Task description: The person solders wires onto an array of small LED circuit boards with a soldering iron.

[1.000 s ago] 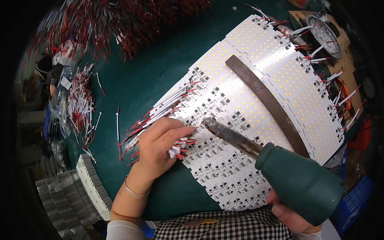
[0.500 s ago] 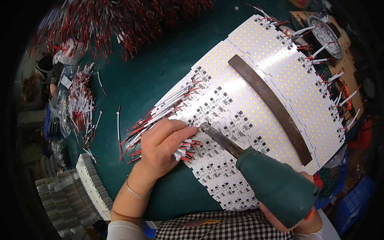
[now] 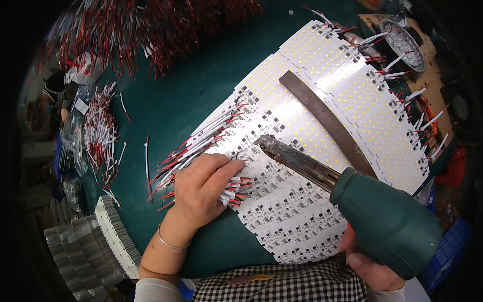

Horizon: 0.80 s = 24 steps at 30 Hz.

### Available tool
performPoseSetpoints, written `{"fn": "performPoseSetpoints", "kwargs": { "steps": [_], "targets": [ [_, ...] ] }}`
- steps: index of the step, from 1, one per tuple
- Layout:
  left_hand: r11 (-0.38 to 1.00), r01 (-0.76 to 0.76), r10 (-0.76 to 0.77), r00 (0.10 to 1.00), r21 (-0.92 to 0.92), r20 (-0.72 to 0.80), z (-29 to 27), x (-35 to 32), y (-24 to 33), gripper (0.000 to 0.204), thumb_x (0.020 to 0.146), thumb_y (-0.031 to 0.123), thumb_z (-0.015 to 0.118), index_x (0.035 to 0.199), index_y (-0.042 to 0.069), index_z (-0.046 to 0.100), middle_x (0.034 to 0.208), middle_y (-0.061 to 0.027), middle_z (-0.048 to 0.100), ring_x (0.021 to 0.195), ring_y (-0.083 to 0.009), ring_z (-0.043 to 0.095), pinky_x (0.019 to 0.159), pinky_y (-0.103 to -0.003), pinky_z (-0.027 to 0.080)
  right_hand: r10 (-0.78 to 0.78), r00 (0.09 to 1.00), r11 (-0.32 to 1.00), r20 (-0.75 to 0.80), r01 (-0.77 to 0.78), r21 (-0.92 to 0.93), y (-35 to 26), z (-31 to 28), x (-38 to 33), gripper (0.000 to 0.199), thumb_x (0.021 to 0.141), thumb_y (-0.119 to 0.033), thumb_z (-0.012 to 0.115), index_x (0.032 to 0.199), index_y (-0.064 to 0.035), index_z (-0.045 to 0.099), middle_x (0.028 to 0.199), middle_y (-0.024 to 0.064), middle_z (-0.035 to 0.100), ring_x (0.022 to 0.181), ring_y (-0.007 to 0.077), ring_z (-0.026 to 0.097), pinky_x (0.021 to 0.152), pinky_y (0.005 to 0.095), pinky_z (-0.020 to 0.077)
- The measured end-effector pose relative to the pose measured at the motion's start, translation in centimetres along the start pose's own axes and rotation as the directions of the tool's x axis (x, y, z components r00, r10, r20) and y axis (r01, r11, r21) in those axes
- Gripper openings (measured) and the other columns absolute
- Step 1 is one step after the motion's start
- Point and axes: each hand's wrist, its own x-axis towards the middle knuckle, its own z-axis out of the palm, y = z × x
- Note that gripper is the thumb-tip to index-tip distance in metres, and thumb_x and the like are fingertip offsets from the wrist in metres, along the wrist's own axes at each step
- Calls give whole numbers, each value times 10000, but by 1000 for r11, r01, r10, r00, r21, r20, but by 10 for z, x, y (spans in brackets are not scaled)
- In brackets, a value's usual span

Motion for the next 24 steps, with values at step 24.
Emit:
{"fn": "performPoseSetpoints", "kwargs": {
  "steps": [24],
  "targets": [
    [979,187,-190,981,78,34,-6,19,10,518,575,-45,655,1087,27,656,731,-59,575,575,-200,564,485,-319,455,62,997,990,-48,-55,127,-3,-4,3,756,649,-166,812,1260,99,453,1163,238,585,613,214,622,388,243,476]
  ]
}}
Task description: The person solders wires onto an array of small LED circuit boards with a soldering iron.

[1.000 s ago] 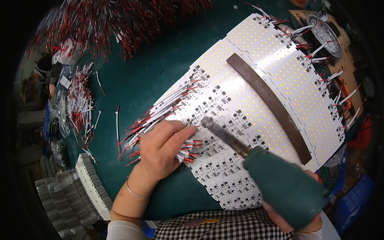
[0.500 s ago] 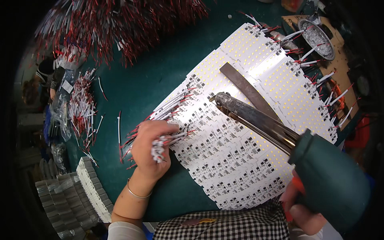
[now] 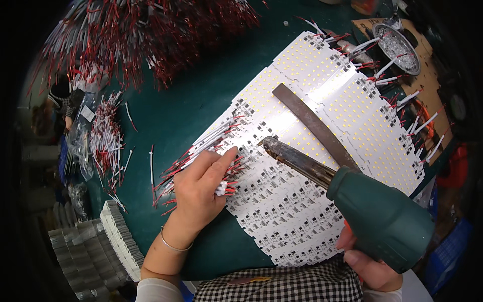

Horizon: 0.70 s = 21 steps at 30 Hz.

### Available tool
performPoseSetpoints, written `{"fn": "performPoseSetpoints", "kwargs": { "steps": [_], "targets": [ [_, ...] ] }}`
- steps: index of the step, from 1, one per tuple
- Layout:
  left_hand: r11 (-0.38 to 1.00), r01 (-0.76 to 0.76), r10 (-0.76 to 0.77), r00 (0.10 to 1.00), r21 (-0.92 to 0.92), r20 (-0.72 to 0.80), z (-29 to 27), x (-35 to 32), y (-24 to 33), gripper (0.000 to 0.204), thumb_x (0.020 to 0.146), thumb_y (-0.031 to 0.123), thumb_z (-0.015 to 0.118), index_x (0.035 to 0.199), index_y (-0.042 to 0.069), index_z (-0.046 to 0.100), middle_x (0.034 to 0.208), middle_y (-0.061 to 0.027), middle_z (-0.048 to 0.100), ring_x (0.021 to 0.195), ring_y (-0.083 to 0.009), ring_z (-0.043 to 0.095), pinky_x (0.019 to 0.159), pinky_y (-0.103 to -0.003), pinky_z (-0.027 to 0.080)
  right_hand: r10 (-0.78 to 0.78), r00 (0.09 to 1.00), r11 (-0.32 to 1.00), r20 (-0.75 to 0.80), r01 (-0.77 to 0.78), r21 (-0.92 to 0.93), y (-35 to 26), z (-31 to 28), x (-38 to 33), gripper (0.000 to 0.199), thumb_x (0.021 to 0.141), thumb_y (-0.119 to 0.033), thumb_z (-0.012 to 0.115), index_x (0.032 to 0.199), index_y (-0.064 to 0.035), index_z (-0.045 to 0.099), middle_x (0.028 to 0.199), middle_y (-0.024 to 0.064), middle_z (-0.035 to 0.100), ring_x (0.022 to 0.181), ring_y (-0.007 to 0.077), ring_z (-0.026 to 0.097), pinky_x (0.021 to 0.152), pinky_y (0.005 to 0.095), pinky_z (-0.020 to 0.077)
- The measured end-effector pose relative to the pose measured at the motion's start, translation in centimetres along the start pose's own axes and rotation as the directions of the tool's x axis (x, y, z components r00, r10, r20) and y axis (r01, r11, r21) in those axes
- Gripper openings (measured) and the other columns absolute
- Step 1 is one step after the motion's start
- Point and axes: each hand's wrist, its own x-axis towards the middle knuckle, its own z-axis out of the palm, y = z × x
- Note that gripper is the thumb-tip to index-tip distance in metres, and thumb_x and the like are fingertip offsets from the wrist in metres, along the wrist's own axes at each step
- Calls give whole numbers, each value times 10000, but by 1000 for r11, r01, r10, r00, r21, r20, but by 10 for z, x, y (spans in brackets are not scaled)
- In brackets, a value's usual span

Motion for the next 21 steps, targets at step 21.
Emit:
{"fn": "performPoseSetpoints", "kwargs": {
  "steps": [21],
  "targets": [
    [985,-142,152,983,102,-101,10,-11,-7,358,663,19,647,1019,47,675,692,-28,479,533,-146,509,423,-277,387,69,994,993,83,-60,-103,3,5,5,719,652,-170,817,1241,88,495,1084,188,618,647,194,614,447,244,494]
  ]
}}
